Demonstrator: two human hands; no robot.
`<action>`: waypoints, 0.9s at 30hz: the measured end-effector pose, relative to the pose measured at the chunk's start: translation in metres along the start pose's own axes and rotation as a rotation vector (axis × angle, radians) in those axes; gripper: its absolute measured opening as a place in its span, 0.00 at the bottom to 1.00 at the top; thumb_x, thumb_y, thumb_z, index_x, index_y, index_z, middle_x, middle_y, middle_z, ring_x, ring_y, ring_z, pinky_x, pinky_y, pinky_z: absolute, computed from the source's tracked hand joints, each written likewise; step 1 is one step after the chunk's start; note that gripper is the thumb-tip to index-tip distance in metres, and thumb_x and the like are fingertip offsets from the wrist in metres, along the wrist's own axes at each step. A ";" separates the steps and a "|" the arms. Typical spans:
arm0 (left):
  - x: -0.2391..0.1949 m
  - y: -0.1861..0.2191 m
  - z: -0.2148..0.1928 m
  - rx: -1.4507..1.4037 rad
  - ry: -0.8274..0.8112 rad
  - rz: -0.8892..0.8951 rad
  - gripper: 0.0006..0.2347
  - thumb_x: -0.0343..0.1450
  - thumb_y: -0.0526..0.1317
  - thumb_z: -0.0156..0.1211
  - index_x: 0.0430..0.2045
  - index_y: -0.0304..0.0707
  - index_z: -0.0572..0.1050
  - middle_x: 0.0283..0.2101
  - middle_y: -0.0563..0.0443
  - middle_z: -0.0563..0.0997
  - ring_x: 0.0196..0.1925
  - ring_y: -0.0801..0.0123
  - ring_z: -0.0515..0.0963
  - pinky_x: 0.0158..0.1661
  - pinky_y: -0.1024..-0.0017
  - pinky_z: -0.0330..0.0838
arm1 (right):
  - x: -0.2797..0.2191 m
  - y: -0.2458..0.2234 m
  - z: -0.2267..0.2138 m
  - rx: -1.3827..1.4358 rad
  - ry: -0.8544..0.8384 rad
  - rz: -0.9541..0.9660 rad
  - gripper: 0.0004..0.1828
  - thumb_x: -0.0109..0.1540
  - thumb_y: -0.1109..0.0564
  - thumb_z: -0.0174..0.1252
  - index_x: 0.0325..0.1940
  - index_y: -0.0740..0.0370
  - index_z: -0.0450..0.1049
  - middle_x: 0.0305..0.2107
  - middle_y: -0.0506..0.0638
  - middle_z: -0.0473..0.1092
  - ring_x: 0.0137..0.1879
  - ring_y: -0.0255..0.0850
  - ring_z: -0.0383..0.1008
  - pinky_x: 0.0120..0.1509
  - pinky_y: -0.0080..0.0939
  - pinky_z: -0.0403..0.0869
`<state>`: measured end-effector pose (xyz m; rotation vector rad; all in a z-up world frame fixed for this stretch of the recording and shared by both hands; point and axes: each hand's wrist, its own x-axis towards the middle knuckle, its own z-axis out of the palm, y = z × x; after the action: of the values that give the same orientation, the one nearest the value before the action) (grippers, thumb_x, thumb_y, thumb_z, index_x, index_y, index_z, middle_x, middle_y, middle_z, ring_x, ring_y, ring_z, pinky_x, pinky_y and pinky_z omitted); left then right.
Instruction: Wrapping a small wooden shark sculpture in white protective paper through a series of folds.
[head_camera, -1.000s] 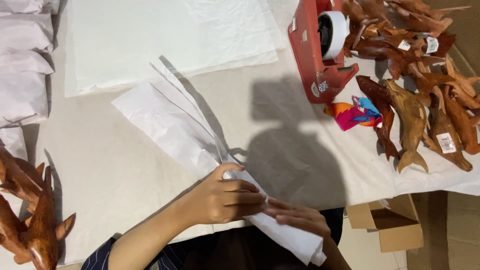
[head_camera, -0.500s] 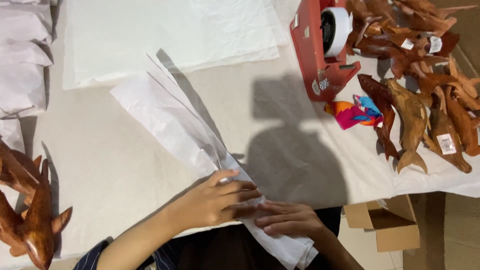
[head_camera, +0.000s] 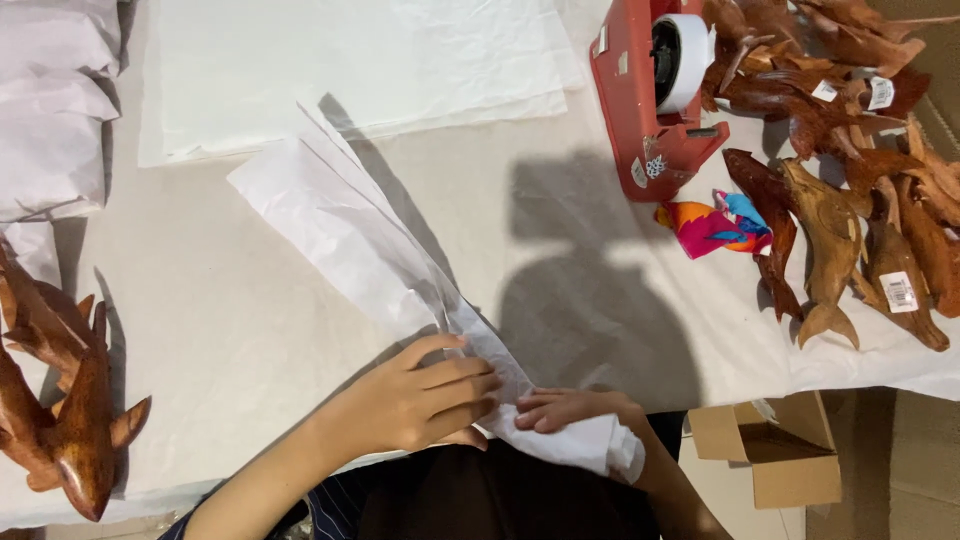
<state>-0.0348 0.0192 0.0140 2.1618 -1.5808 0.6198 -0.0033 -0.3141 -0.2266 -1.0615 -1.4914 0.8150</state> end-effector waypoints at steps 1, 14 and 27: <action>-0.002 0.002 0.002 0.002 0.001 0.001 0.12 0.79 0.46 0.59 0.37 0.35 0.80 0.47 0.48 0.82 0.53 0.62 0.79 0.62 0.56 0.69 | -0.031 0.071 0.019 -0.002 -0.001 0.000 0.30 0.78 0.35 0.32 0.79 0.51 0.50 0.76 0.56 0.52 0.83 0.65 0.42 0.86 0.68 0.41; -0.003 0.054 0.036 0.145 0.187 -0.449 0.07 0.73 0.42 0.66 0.30 0.38 0.77 0.44 0.49 0.79 0.51 0.58 0.80 0.54 0.50 0.62 | 0.118 -0.177 -0.006 0.037 0.817 0.494 0.19 0.59 0.48 0.68 0.43 0.67 0.83 0.43 0.60 0.84 0.52 0.46 0.85 0.60 0.41 0.79; -0.060 0.057 -0.007 0.174 -0.013 -0.416 0.06 0.76 0.38 0.61 0.46 0.47 0.78 0.57 0.55 0.79 0.60 0.62 0.77 0.62 0.54 0.61 | 0.169 -0.147 0.073 -0.617 0.868 0.042 0.22 0.73 0.48 0.51 0.61 0.70 0.69 0.57 0.68 0.73 0.62 0.56 0.80 0.65 0.52 0.81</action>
<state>-0.1065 0.0537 -0.0105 2.5241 -1.0624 0.6241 -0.1068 -0.2076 -0.0436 -1.6257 -0.9538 -0.1476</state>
